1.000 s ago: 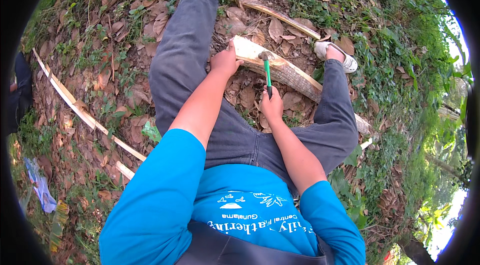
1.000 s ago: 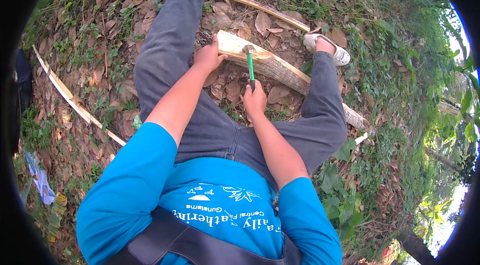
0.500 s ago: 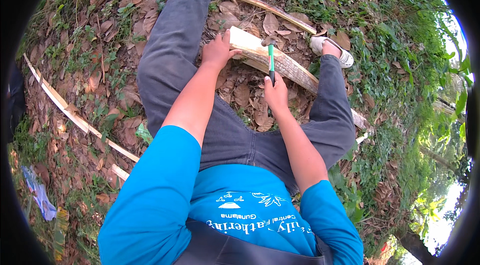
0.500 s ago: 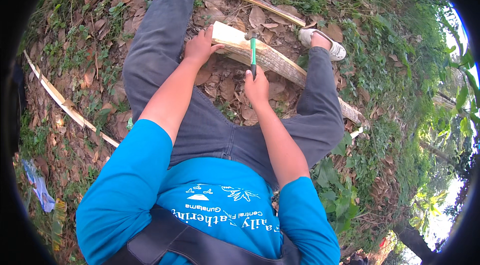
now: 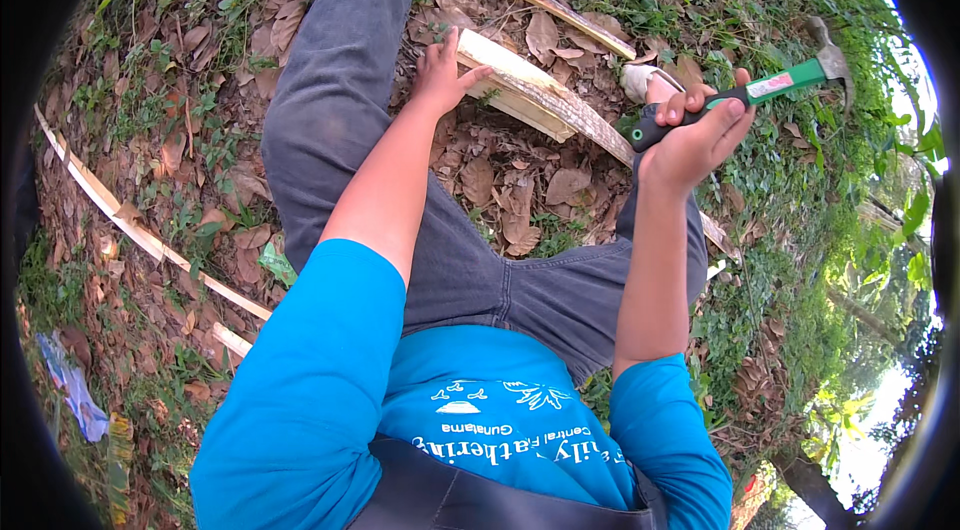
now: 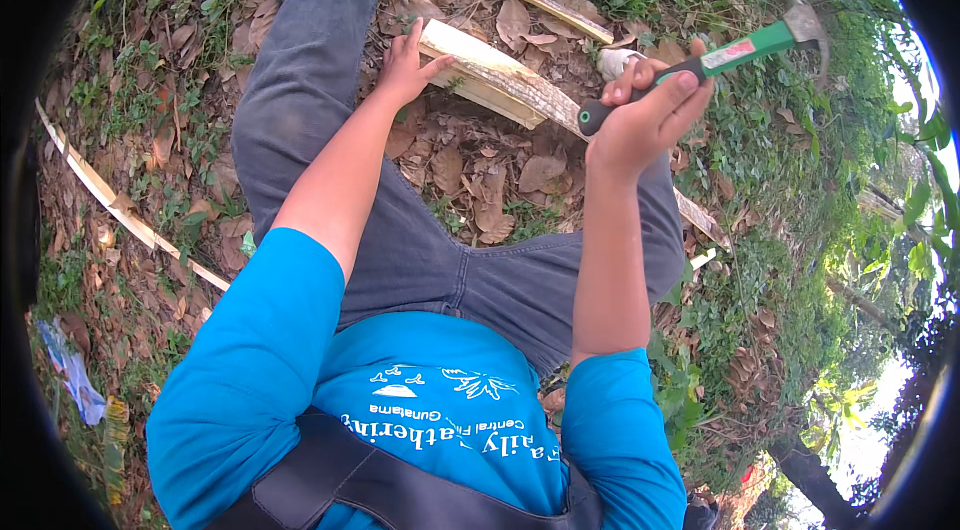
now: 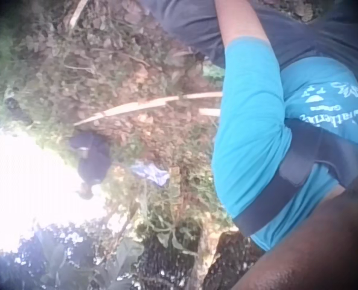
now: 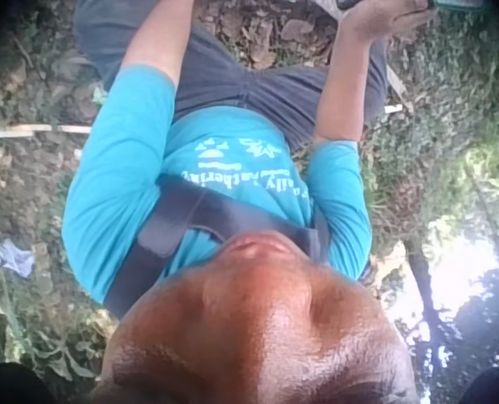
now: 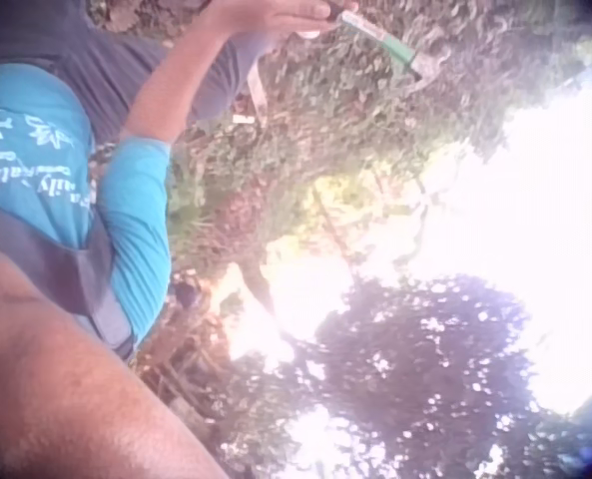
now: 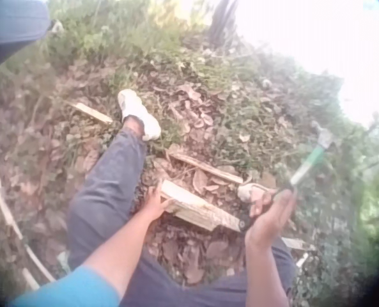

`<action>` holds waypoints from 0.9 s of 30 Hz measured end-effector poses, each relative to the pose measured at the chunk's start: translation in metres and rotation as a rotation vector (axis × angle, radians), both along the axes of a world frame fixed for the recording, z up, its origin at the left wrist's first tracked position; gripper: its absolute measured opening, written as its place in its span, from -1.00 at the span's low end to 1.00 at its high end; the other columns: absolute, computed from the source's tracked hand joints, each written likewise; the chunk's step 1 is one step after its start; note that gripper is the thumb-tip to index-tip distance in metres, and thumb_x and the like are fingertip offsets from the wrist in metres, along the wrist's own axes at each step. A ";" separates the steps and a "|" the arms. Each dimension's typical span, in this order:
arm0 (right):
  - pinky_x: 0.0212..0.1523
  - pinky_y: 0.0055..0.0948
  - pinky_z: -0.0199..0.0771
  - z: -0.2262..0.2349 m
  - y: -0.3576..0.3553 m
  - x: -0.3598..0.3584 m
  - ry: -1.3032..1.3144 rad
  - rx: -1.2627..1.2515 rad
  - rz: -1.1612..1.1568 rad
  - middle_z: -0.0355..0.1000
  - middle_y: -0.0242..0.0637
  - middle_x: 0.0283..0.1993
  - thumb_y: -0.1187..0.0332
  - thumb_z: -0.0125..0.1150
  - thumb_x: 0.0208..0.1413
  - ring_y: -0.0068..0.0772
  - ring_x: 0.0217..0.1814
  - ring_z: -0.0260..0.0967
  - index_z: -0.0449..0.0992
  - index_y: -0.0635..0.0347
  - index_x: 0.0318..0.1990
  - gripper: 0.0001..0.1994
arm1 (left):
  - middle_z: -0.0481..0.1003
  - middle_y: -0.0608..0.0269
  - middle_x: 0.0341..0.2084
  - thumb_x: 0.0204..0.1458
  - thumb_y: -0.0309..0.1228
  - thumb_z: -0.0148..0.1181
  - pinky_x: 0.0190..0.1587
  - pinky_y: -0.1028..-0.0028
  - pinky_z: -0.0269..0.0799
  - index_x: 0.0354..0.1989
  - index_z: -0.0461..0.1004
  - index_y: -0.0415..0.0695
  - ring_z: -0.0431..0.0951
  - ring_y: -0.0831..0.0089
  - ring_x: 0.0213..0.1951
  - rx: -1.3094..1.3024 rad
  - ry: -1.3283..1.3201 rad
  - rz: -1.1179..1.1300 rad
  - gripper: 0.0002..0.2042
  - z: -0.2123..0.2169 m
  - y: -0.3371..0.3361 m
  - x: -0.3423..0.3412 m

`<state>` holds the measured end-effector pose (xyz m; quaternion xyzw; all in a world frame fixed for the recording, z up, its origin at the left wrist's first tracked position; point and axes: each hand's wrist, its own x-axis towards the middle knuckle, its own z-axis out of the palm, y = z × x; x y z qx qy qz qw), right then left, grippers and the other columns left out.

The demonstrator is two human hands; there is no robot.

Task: The person sits on the ground and uses a small axe to repeatedly chop a piece of wood placed between their legs. They hold the wood with their left hand and strike it with the axe in their right hand, removing bark and shaping the wood.

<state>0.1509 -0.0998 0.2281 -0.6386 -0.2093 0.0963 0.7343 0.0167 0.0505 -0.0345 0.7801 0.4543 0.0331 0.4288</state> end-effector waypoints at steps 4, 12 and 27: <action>-0.64 -0.61 0.21 -0.183 -0.052 0.021 -0.473 -0.798 0.124 0.22 -0.44 -0.47 0.24 -0.19 0.43 -0.67 -0.61 0.14 0.28 0.13 0.05 -0.78 | 0.11 -0.11 0.31 0.00 0.33 0.17 0.34 0.06 0.13 0.52 -0.15 0.07 0.15 -0.12 0.32 0.017 -0.075 -0.056 0.02 0.001 -0.004 0.017; -0.69 -0.71 0.12 -0.047 -0.029 0.017 0.330 -0.561 0.292 0.21 -0.55 -0.48 0.36 -0.04 0.39 -0.81 -0.63 0.07 0.31 0.16 0.13 -0.77 | 0.13 -0.07 0.30 0.00 0.31 0.18 0.33 0.07 0.14 0.51 -0.10 0.07 0.16 -0.11 0.30 -0.011 -0.062 -0.016 0.00 -0.008 -0.003 -0.003; -0.60 -0.45 0.32 -0.119 -0.022 0.058 0.173 -1.290 0.661 0.37 -0.39 -0.37 0.23 -0.04 0.34 -0.60 -0.55 0.27 0.34 0.14 0.15 -0.68 | 0.14 -0.04 0.28 0.00 0.30 0.21 0.33 0.07 0.13 0.51 -0.05 0.08 0.16 -0.10 0.28 -0.014 -0.081 -0.026 -0.02 -0.009 -0.004 0.007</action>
